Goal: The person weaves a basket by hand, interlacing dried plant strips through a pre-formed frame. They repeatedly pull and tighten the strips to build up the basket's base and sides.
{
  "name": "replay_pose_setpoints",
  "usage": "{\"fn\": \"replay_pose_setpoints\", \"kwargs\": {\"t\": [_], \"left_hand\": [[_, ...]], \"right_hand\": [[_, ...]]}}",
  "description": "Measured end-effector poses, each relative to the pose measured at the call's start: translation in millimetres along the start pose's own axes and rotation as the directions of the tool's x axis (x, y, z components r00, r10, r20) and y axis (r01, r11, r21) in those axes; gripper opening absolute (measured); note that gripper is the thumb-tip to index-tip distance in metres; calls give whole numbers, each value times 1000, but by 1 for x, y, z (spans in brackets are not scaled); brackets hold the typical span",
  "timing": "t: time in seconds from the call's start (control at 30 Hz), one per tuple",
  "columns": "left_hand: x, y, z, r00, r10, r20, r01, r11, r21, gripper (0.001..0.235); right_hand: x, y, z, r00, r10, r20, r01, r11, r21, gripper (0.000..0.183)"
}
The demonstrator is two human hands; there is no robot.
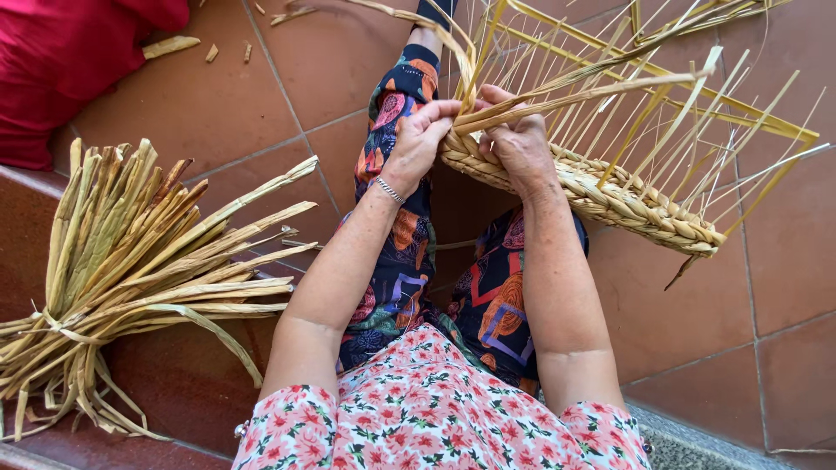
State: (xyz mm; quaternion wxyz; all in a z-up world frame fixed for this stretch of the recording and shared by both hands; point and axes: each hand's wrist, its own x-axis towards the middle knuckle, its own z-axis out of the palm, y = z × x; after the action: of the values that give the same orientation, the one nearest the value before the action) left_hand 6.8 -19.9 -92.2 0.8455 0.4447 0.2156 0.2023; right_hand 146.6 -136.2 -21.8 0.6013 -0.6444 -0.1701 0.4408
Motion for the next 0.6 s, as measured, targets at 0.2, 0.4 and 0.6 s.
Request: {"fn": "replay_pose_setpoints", "kwargs": {"t": [0.2, 0.4, 0.6], "left_hand": [[-11, 11, 6, 993, -12, 116, -27, 944, 330, 32], [-16, 6, 22, 997, 46, -68, -38, 993, 115, 29], [-19, 3, 26, 915, 363, -177, -155, 721, 675, 28]], "right_hand": [[23, 21, 3, 998, -58, -24, 59, 997, 46, 28], [10, 4, -8, 982, -62, -178, 84, 989, 121, 17], [-44, -30, -4, 995, -32, 90, -13, 889, 458, 11]]}}
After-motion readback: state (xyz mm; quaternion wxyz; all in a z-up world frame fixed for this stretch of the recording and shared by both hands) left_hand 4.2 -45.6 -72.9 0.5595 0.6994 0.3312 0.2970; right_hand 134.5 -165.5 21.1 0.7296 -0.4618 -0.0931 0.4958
